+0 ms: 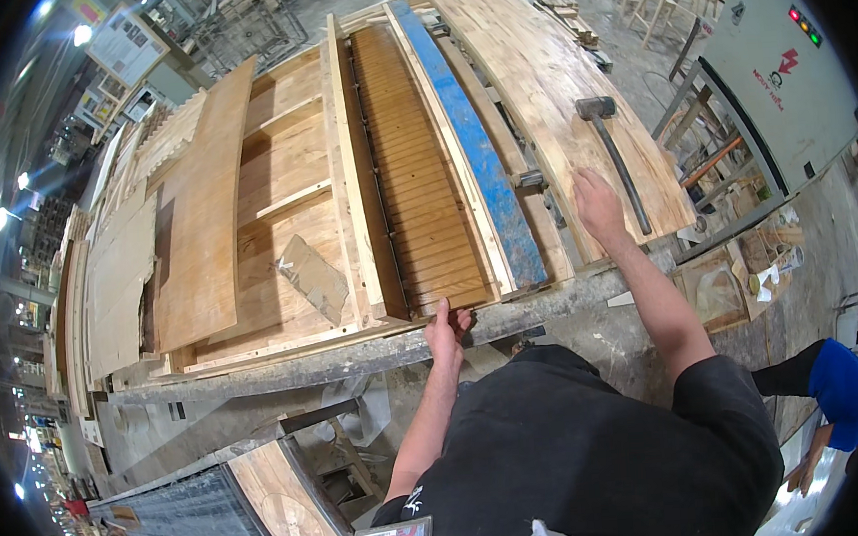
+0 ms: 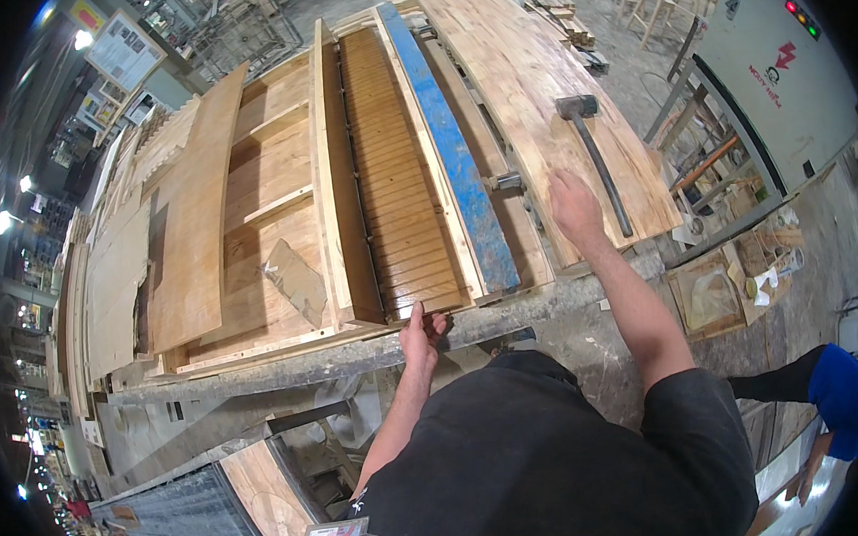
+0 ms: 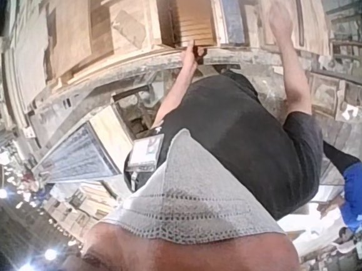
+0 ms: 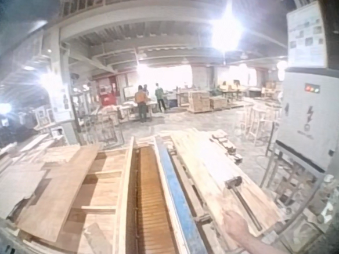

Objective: The person repeatedly picks up wooden panels, places them into a wooden jig, and uses a mallet to tap them into place. They then remove the panels and place them on a nearby table. The process is repeated multiple times with different panels.

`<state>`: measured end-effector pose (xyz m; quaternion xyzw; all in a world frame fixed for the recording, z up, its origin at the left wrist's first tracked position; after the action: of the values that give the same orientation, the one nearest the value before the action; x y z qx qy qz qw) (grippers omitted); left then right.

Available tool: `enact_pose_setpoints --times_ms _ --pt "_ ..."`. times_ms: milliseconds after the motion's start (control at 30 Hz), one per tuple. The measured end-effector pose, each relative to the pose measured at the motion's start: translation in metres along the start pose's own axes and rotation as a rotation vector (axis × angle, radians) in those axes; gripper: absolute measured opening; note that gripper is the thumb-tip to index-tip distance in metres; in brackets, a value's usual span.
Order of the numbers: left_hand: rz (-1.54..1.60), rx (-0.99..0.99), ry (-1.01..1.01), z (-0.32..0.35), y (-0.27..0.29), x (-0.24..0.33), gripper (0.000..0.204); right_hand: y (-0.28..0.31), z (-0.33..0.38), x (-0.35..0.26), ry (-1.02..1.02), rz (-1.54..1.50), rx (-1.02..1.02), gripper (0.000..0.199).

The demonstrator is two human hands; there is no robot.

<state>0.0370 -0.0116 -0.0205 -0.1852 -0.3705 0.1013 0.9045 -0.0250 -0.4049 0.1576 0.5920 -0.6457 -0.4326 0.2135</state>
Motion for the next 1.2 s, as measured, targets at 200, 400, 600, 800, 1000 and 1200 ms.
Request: enact_pose_setpoints --times_ms 200,400,600,800,1000,1200 --pt "0.001 -0.004 0.008 -0.0009 -0.0007 -0.0014 0.042 0.0013 0.0008 0.0020 -0.022 0.005 -0.013 0.028" --pt "-0.008 0.013 0.020 -0.0051 0.0048 -0.0043 0.043 -0.0005 0.0001 0.0008 -0.023 0.018 -0.008 0.028" --pt "-0.026 0.008 0.015 -0.0010 0.0015 -0.0019 0.044 0.0027 -0.0002 -0.0004 -0.033 -0.004 -0.011 0.027" --pt "-0.014 0.002 0.019 -0.0020 0.0018 -0.0023 0.045 0.0046 -0.0010 -0.0025 -0.033 0.020 -0.025 0.028" --pt "0.004 -0.001 0.010 -0.0016 0.0037 0.0001 0.042 0.0036 -0.0014 -0.0034 -0.042 0.021 -0.026 0.026" --pt "0.008 0.015 0.001 0.0021 0.0017 0.0038 0.039 0.0026 -0.0012 -0.0013 -0.033 0.034 -0.028 0.029"
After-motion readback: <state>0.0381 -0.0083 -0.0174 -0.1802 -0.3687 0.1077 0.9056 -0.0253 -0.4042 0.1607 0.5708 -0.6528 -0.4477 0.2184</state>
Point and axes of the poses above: each hand's wrist, its own z-axis away from the middle knuckle, its own y-axis out of the back of the hand, x = y × z, the point moved 6 cm from there along -z, towards the middle knuckle, and after that the axes turned 5 degrees about y, right-handed, at the moved point
